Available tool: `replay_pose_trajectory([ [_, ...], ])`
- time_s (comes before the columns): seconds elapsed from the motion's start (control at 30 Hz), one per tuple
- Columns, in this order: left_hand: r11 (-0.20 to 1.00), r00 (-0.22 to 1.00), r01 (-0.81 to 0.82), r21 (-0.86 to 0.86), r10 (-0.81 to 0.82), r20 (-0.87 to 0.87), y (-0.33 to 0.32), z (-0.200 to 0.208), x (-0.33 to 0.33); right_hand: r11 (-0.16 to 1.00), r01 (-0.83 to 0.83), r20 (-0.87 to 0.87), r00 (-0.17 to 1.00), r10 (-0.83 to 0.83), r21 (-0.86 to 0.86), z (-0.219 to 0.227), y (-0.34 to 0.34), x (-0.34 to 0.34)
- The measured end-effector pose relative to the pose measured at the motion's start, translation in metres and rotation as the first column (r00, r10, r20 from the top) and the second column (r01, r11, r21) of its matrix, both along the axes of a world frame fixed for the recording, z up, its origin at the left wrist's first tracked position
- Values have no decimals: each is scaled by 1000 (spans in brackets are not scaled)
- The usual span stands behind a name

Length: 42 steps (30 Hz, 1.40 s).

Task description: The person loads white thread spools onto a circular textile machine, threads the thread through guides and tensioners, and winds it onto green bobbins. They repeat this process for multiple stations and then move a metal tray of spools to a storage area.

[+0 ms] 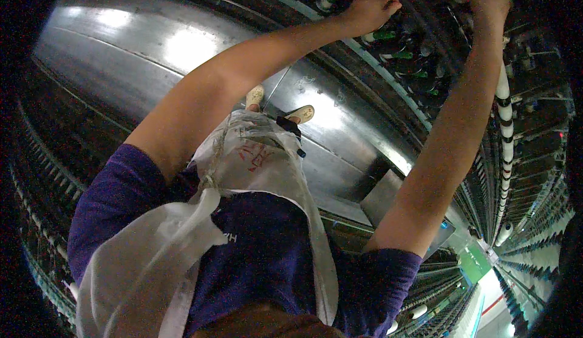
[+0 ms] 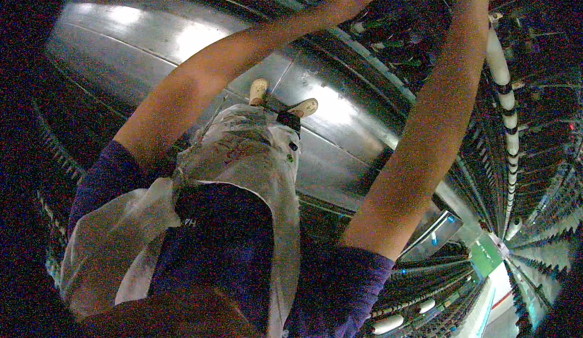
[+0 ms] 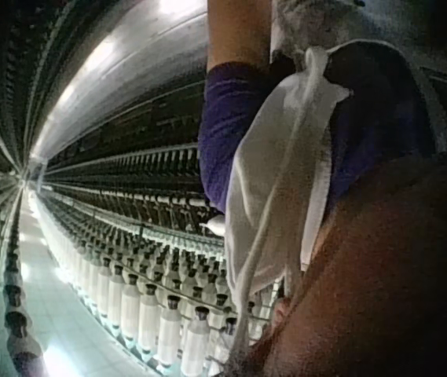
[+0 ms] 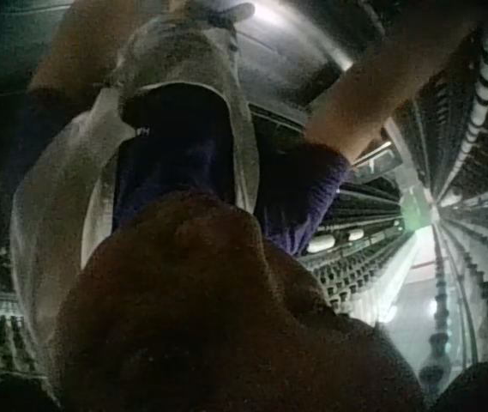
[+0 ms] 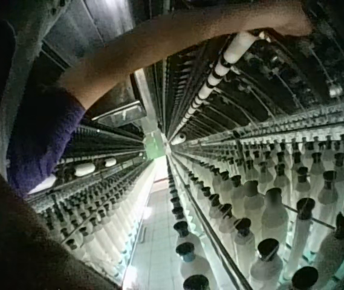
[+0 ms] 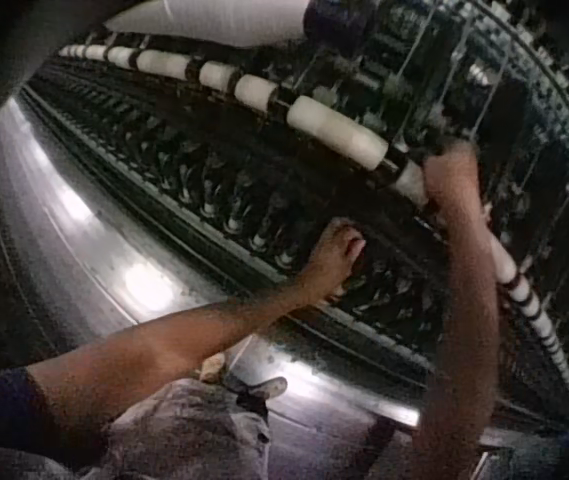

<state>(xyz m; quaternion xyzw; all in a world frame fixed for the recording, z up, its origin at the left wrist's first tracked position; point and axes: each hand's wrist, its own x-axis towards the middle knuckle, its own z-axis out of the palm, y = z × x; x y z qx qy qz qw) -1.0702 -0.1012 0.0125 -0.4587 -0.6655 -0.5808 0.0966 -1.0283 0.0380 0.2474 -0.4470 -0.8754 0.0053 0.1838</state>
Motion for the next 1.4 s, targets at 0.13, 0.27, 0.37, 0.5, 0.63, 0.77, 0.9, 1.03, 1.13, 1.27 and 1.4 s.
replay_pose_trajectory([
  [0.13,999,1000,24,47,-23,-12,6,-19,-9,992,-103,-152,984,92,-69,0,-29,-5],
  [0.27,992,999,51,119,-52,7,6,-23,-14,983,-163,-243,960,139,-83,5,-49,-6],
  [0.37,981,998,61,184,-65,20,3,-18,-13,979,-193,-299,940,164,-71,2,-53,-2],
  [0.5,986,942,97,136,-135,307,-3,3,-9,966,-260,-342,908,241,-11,-3,-52,8],
  [0.63,977,982,-58,206,18,190,0,43,-14,904,-401,-371,824,428,151,-15,-56,22],
  [0.77,966,980,-157,205,126,155,6,78,-18,809,-402,-394,723,568,428,-33,-66,54],
  [0.9,962,950,-226,151,184,251,12,91,-18,701,-430,-168,774,611,569,-50,-82,96],
  [1.03,963,917,-243,121,187,352,25,92,-17,818,-396,-200,838,507,417,-84,-104,132],
  [1.13,964,870,-222,146,128,476,25,91,-22,865,-430,-304,814,495,257,-124,-121,155],
  [1.27,956,866,11,292,-155,476,-31,78,-28,914,-402,-365,844,393,56,-179,-160,182],
  [1.4,945,510,257,203,-311,802,-142,65,0,922,-387,-382,853,355,-9,-211,-201,188],
])
